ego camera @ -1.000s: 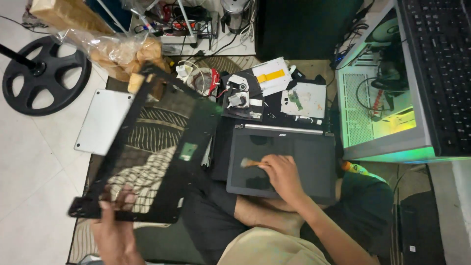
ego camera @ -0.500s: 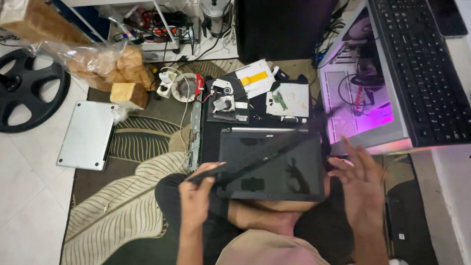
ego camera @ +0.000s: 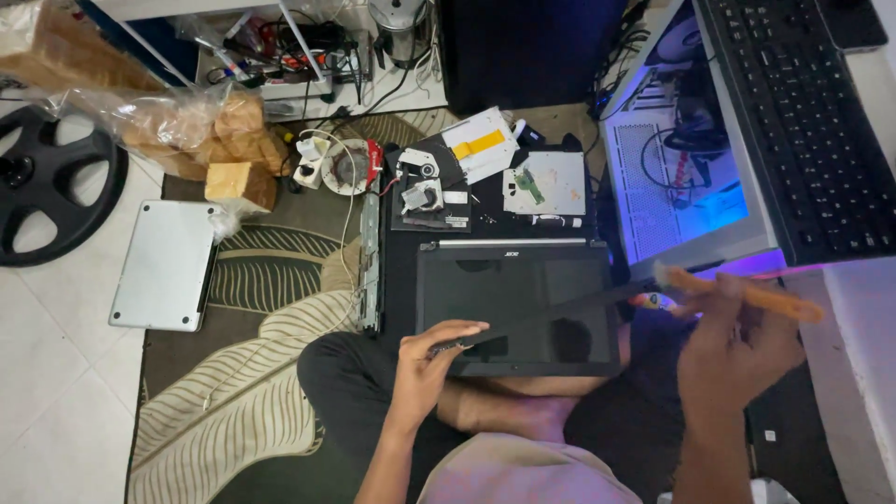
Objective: The person sits on the floor and assembles a laptop. They attach a metal strip to the screen bezel, place the screen assembly onto the main body, and then attach the keyboard deck. Finally, they place the bottom cover onto the chassis and use a screwdriver to secure it.
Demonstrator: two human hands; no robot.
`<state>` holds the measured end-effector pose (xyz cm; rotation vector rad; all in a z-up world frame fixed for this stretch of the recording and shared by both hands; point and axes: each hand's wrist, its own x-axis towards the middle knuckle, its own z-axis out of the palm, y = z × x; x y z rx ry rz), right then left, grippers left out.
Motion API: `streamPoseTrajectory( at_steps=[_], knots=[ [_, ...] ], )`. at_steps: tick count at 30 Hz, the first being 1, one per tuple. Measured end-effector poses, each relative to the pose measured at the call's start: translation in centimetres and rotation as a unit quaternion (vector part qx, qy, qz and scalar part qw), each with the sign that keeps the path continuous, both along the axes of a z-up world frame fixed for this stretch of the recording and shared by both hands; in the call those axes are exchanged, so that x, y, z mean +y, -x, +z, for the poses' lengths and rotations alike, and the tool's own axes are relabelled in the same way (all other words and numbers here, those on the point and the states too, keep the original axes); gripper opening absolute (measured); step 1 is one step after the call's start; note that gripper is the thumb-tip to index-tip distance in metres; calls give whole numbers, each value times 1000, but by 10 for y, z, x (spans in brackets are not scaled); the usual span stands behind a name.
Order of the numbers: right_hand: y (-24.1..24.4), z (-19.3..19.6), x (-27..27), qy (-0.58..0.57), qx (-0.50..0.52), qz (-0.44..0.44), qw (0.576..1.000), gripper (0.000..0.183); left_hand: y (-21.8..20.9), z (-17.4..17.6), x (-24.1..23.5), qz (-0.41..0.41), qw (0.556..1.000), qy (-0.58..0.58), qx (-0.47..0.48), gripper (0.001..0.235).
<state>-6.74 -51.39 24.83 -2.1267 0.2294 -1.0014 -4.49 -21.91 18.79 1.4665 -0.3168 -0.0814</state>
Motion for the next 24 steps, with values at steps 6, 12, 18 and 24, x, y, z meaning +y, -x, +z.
streamPoseTrajectory(
  at_steps=[6,12,18,24],
  knots=[
    [0,-30,29,209,92,14,974,12,1,2,-1,-1,1000,-4,-11,29],
    [13,0,126,26,30,290,956,11,2,-4,-1,0,999,-1,-48,28],
    [3,-56,39,121,5,92,988,7,-1,-6,2,16,1000,-9,19,24],
    [-21,-39,10,75,34,-81,993,20,-5,-13,3,34,998,-17,49,25]
  ],
)
